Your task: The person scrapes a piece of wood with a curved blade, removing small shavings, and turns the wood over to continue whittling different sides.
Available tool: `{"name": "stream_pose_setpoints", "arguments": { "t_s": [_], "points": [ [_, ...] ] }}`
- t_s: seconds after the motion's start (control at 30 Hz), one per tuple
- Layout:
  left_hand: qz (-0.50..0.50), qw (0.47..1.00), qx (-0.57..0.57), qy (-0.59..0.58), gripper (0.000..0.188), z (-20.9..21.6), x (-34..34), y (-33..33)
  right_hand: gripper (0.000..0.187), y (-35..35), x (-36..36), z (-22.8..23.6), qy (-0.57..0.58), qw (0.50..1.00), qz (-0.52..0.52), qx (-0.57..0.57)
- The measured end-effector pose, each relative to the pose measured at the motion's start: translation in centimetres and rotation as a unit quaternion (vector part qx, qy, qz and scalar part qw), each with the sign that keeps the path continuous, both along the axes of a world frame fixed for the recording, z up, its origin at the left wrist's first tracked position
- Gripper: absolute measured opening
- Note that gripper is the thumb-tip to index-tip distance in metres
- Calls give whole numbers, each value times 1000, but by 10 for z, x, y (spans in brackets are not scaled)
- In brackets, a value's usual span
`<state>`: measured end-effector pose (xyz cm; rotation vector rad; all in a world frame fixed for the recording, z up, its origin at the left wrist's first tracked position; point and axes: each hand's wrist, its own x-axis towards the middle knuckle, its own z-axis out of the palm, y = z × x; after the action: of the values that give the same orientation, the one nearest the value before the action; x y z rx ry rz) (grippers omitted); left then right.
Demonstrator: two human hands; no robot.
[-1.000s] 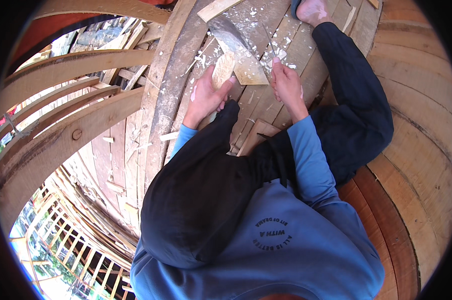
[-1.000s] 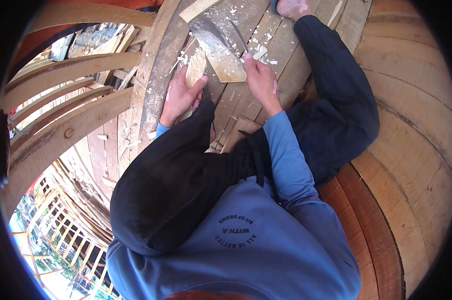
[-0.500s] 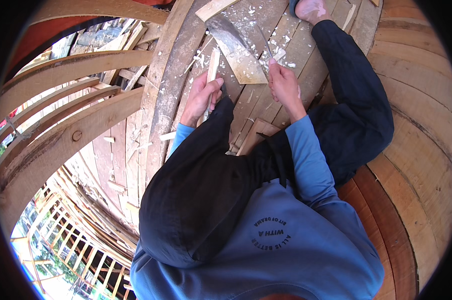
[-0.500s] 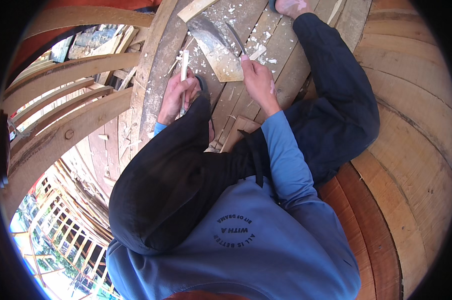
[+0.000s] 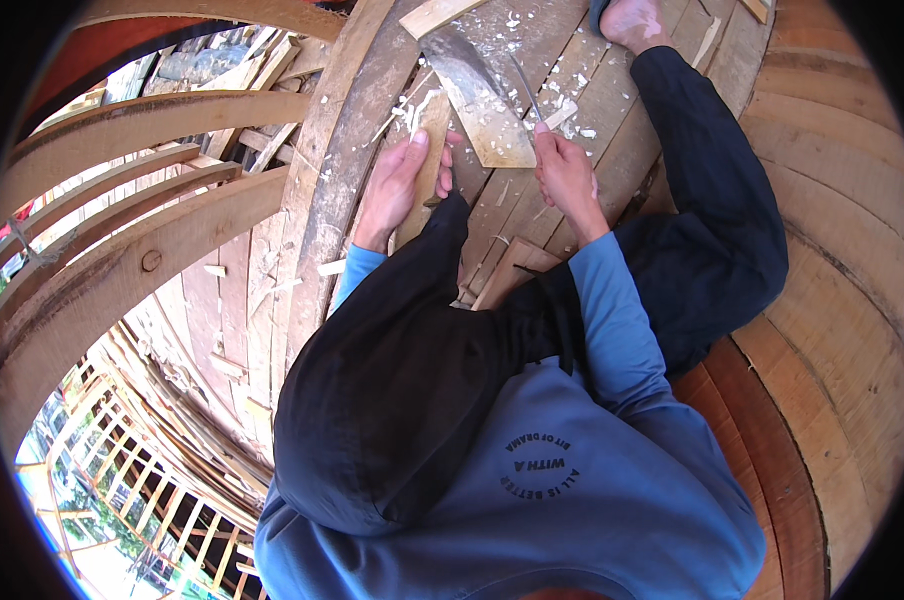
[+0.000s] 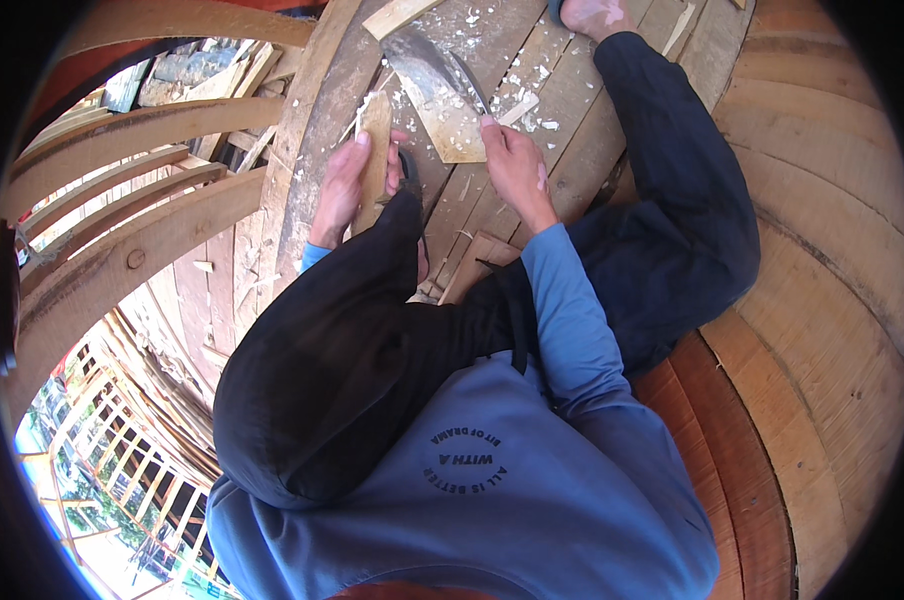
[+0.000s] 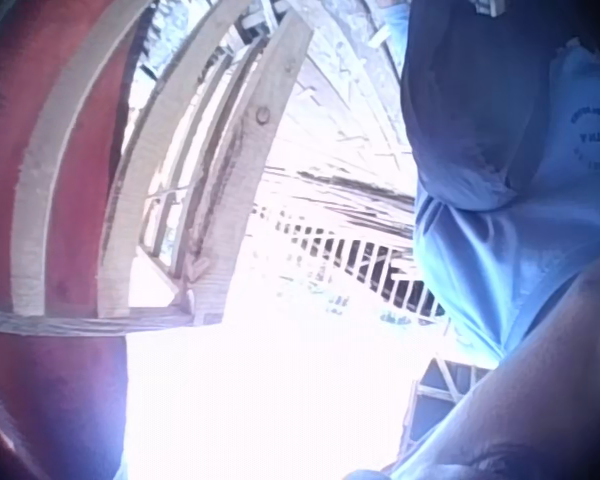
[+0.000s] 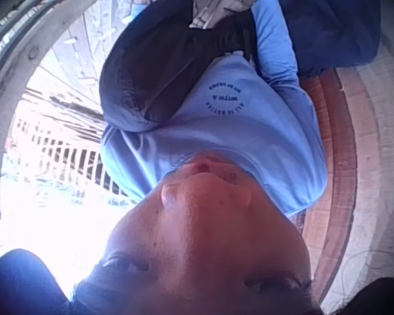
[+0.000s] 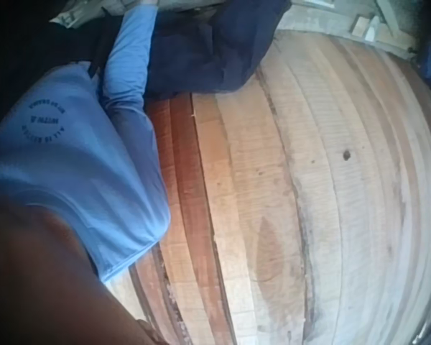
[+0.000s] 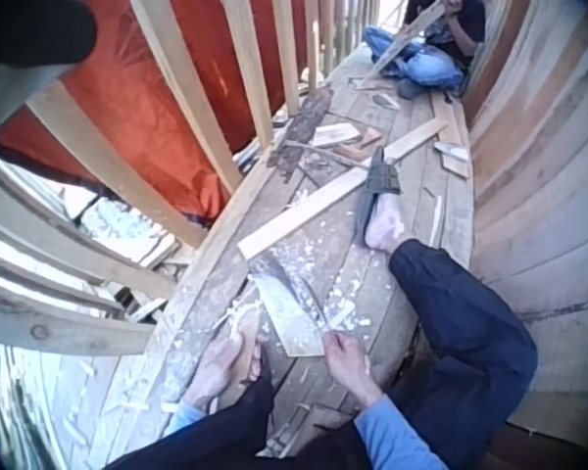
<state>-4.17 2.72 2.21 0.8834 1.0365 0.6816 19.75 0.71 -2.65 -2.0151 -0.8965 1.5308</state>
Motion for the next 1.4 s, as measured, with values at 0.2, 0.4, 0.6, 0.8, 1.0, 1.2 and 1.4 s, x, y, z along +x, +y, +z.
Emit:
{"name": "stream_pose_setpoints", "arguments": {
  "t_s": [0.2,0.4,0.6,0.8,1.0,1.2,1.4],
  "points": [
    [20,999,0,30,43,-1,1,3,58,-2,1,-6,-13,999,5,31],
    [32,998,9,60,39,-5,-1,5,58,-1,2,4,-8,999,7,33],
    [35,994,-21,100,36,-7,-4,2,54,-6,-7,31,-94,983,106,115],
    [-23,981,19,190,36,-3,1,4,51,-18,-9,51,-78,971,197,111],
    [-53,914,222,334,51,6,4,1,52,-19,-6,48,-92,969,195,118],
    [-41,914,184,360,50,20,8,2,58,-24,-5,34,39,988,145,-27],
    [-55,896,189,399,52,18,5,2,57,-27,-4,31,-40,984,154,81]
  ]
}}
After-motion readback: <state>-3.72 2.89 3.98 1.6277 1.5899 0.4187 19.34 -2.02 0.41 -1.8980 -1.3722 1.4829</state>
